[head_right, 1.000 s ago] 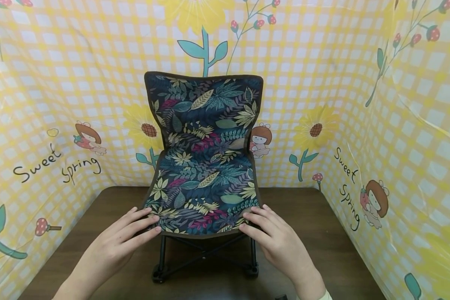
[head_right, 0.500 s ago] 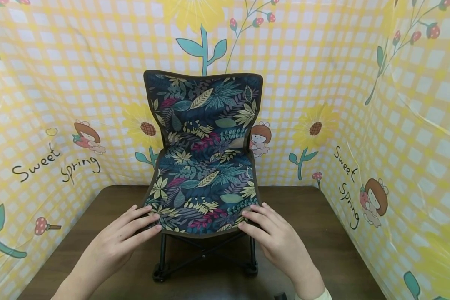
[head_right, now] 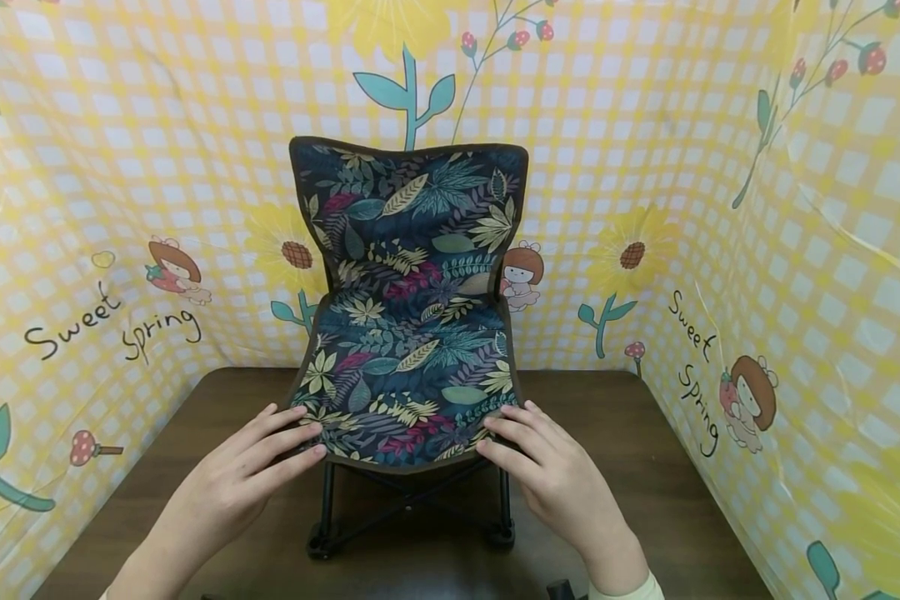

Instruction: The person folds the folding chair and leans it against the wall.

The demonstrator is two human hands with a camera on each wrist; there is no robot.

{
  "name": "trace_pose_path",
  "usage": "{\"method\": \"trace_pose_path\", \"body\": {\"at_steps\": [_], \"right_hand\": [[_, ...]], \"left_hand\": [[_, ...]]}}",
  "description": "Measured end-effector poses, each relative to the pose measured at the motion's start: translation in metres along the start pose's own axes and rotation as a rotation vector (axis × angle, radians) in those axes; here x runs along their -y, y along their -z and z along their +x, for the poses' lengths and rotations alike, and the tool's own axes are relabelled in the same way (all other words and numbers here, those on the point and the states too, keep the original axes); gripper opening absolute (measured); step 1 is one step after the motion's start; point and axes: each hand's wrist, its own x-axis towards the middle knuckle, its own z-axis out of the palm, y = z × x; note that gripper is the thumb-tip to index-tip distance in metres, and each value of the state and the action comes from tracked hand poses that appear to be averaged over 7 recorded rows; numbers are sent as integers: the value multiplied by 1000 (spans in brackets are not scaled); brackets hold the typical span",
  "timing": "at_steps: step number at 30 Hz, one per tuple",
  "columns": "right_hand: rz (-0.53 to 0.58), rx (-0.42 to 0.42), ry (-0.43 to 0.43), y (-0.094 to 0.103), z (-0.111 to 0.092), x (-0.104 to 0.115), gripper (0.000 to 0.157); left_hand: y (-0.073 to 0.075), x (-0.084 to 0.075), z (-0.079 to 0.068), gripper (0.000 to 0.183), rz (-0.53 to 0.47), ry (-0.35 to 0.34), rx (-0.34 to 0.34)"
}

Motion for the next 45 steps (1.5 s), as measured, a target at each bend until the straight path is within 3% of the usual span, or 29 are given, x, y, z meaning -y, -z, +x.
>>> {"method": "trace_pose_path", "body": {"at_steps": [45], "right_hand": [[-24, -41, 41, 3, 9, 1, 28]], "left_hand": [[3, -2, 13, 38, 18, -55, -34]]}}
